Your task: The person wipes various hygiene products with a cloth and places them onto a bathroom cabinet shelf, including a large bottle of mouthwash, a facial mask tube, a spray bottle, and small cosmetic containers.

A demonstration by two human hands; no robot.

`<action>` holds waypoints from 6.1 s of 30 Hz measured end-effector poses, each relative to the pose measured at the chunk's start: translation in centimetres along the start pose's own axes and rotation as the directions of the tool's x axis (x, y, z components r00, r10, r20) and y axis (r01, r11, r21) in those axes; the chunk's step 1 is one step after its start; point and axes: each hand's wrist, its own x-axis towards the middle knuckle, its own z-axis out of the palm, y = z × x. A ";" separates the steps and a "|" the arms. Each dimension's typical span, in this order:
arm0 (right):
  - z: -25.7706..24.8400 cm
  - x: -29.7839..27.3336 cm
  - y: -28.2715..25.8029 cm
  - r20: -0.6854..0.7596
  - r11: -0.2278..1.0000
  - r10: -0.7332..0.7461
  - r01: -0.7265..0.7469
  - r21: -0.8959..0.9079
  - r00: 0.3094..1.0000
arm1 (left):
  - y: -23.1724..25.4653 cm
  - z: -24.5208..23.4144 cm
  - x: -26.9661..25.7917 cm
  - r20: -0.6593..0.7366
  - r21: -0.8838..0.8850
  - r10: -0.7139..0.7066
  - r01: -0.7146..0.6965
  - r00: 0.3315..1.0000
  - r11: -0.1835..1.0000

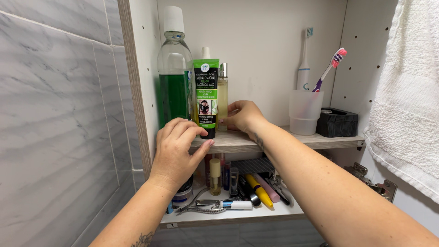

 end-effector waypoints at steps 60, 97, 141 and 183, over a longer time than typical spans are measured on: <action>13.7 -37.0 35.6 0.227 0.904 0.409 -0.427 0.031 0.884 | 10.4 3.2 -45.1 0.800 -0.049 -0.579 0.979 0.157 0.198; 14.3 -43.8 42.7 0.177 0.963 0.078 -0.120 0.241 0.981 | 12.9 6.7 -56.0 0.863 -0.042 -0.461 0.880 -0.206 -0.472; 15.6 -39.2 43.5 0.091 0.514 0.610 -0.480 0.711 0.787 | 9.6 1.3 -36.9 0.748 -0.601 -0.603 0.667 0.276 -0.440; -0.8 -20.5 -0.3 -0.028 0.852 -0.383 0.365 0.376 0.923 | 10.2 -4.5 -7.4 0.273 -0.812 -0.368 0.418 0.889 0.408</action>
